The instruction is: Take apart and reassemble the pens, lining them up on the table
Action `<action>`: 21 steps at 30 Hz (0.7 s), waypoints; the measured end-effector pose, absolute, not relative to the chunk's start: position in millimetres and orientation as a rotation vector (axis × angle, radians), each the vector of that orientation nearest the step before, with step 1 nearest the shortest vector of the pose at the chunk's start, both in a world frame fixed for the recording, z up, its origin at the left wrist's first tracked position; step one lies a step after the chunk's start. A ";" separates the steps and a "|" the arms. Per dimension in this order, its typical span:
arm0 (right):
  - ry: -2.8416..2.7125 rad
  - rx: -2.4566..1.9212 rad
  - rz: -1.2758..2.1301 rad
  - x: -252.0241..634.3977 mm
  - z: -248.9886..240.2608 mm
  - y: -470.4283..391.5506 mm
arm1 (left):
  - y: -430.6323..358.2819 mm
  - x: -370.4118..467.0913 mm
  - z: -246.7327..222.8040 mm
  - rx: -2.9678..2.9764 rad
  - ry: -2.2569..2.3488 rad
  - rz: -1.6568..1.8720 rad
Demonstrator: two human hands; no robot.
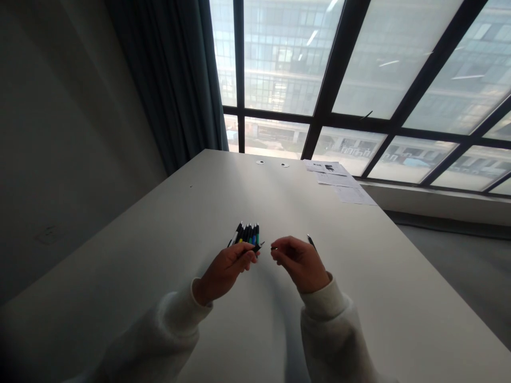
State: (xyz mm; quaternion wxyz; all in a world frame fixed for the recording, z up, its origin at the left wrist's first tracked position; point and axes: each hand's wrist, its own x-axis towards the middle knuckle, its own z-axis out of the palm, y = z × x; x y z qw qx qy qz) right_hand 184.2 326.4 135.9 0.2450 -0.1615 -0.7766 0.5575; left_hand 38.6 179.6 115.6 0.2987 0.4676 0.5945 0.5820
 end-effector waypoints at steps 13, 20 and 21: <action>-2.020 -0.350 1.517 187.3 147.9 315.8 | 176.4 37.8 122.3 1.517 1.739 1.411; -2.209 -0.290 1.269 187.4 153.9 314.3 | 177.2 39.5 125.4 1.594 1.787 1.400; -2.252 -0.285 1.204 187.5 156.0 313.8 | 177.1 39.7 125.2 1.615 1.802 1.398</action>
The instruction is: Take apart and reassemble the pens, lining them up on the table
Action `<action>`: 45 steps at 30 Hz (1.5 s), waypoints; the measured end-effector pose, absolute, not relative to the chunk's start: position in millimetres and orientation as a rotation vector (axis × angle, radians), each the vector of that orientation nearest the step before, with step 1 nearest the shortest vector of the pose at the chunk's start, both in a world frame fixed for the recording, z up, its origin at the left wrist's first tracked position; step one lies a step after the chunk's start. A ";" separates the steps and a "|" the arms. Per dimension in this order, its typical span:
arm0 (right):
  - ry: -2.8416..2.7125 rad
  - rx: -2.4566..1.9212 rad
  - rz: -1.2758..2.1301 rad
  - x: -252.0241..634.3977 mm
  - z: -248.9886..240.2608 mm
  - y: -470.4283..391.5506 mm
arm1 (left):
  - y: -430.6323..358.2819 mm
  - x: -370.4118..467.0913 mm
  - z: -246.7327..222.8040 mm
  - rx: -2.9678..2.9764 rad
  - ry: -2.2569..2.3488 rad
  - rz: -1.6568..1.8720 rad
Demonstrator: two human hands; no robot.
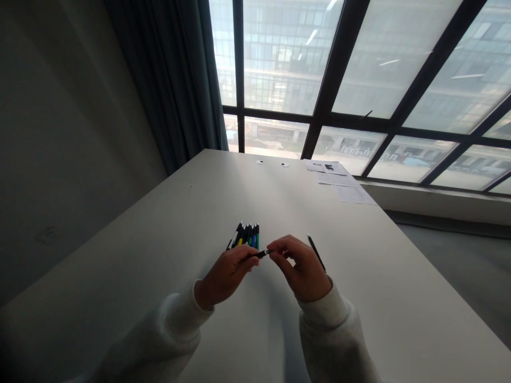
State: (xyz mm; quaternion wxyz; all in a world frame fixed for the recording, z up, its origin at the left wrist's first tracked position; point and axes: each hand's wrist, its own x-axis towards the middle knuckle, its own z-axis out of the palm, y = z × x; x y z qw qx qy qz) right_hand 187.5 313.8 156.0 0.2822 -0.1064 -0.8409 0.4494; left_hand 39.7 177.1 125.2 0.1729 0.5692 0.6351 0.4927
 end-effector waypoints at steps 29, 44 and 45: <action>-2.411 -0.171 0.938 190.5 164.5 314.8 | 176.0 42.4 119.9 1.953 1.917 1.311; -2.477 -0.333 0.936 188.0 161.4 310.5 | 176.0 41.3 119.8 2.204 2.024 1.324; -2.450 -0.324 0.953 188.5 161.9 310.0 | 176.2 40.6 119.4 2.199 2.036 1.323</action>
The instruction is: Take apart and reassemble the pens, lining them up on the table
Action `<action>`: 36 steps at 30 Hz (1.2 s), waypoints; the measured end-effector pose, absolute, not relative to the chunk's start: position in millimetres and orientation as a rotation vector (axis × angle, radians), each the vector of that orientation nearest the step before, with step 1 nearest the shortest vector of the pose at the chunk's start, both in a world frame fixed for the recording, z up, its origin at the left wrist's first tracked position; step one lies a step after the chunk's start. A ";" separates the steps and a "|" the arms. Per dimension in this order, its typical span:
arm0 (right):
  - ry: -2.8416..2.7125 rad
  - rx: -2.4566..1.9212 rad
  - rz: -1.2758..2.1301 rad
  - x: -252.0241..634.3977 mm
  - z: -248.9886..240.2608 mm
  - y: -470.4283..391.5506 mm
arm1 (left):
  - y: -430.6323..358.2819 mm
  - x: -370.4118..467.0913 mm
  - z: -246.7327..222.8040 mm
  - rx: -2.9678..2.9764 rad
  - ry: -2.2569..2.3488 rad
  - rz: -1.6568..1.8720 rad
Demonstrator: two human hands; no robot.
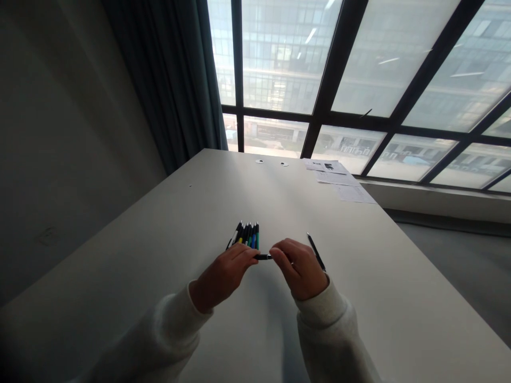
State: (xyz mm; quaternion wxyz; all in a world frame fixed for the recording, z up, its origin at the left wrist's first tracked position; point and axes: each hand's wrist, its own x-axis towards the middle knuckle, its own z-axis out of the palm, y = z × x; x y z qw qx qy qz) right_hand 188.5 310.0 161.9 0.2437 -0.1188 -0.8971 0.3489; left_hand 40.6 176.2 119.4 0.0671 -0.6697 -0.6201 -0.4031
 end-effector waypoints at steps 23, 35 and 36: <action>-2.421 -0.406 0.886 184.3 159.7 300.9 | 177.0 39.9 126.9 -1.961 -1.876 -1.228; -2.411 -0.448 1.083 181.8 156.4 297.6 | 174.9 39.2 129.7 -1.796 -1.789 -1.170; -2.406 -0.426 1.070 182.9 157.5 297.8 | 174.8 38.7 130.0 -1.787 -1.788 -1.176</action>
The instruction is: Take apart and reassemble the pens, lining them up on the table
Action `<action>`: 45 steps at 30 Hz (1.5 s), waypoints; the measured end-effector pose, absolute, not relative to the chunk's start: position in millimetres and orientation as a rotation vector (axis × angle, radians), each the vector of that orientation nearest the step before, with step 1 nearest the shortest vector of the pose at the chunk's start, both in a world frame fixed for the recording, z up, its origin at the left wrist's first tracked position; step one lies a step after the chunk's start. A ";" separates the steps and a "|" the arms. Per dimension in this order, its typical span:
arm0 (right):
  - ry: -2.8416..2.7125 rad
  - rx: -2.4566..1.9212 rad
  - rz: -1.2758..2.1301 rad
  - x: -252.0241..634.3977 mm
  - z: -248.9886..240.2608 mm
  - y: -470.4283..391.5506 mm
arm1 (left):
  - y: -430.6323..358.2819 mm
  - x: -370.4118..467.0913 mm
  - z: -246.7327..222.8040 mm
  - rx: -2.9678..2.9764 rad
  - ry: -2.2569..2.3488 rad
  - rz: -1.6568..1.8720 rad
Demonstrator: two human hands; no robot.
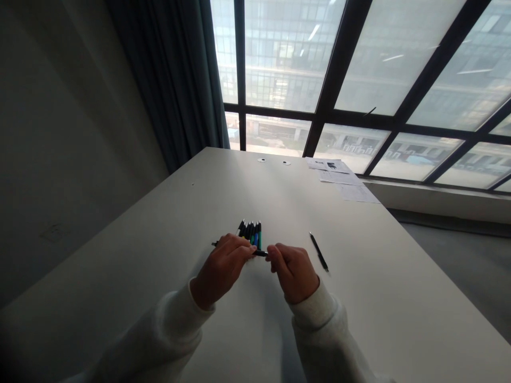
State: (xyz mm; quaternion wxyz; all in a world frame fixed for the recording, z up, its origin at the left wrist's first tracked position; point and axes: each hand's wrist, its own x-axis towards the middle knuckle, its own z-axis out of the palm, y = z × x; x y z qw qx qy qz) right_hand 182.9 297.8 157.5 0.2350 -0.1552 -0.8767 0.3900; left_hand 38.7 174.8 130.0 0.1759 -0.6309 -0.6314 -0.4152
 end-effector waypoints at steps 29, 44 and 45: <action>-1.929 -0.432 1.211 192.7 162.0 300.9 | 174.7 18.4 129.3 -1.646 -2.053 -1.433; -1.423 -0.526 1.661 182.8 149.9 313.6 | 164.2 41.9 145.8 -2.571 -1.823 -1.646; -1.423 -0.535 1.706 182.5 149.1 314.1 | 163.1 43.3 148.3 -2.618 -1.802 -1.642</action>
